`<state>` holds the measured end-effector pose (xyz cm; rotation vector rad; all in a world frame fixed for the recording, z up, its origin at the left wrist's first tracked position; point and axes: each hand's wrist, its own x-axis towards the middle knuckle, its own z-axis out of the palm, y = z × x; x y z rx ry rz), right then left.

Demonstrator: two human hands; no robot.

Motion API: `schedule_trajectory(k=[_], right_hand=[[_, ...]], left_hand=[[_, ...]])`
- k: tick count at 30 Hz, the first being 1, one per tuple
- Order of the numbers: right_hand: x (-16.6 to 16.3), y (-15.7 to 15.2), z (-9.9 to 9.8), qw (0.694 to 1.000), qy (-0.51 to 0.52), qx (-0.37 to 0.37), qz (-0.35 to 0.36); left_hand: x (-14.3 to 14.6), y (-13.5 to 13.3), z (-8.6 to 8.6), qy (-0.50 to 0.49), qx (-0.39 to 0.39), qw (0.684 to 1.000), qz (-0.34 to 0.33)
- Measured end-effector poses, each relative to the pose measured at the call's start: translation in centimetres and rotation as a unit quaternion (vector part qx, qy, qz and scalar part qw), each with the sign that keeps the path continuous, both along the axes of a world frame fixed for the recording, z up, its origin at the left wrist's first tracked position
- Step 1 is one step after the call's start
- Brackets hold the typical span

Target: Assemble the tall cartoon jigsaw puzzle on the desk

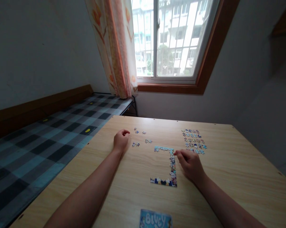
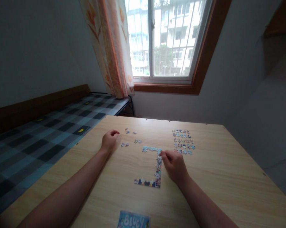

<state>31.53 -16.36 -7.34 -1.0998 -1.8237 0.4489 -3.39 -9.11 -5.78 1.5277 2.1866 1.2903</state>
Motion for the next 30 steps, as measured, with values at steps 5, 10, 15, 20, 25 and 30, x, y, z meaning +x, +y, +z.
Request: schedule_trajectory(k=[5, 10, 15, 20, 25, 30], right_hand=[[-0.1, 0.0, 0.0, 1.000, -0.011, -0.001, 0.008], [-0.2, 0.0, 0.1, 1.000, -0.013, 0.008, 0.006], [-0.2, 0.1, 0.1, 1.000, -0.016, 0.017, 0.006], [-0.3, 0.2, 0.1, 1.000, -0.016, 0.021, 0.008], [-0.2, 0.2, 0.2, 1.000, -0.020, 0.023, 0.009], [-0.3, 0.1, 0.4, 0.999, -0.032, 0.028, 0.004]], left_hand=[[2.4, -1.1, 0.5, 0.183, 0.052, 0.979, -0.075], [7.6, -3.7, 0.5, 0.306, 0.051, 0.928, -0.205], [10.1, -4.9, -0.2, 0.368, 0.032, 0.904, -0.214], [9.5, -4.3, -0.5, 0.382, 0.006, 0.903, -0.195], [9.2, -4.1, 0.0, 0.377, 0.005, 0.903, -0.204], [9.5, -5.3, 0.9, 0.401, -0.016, 0.888, -0.223]])
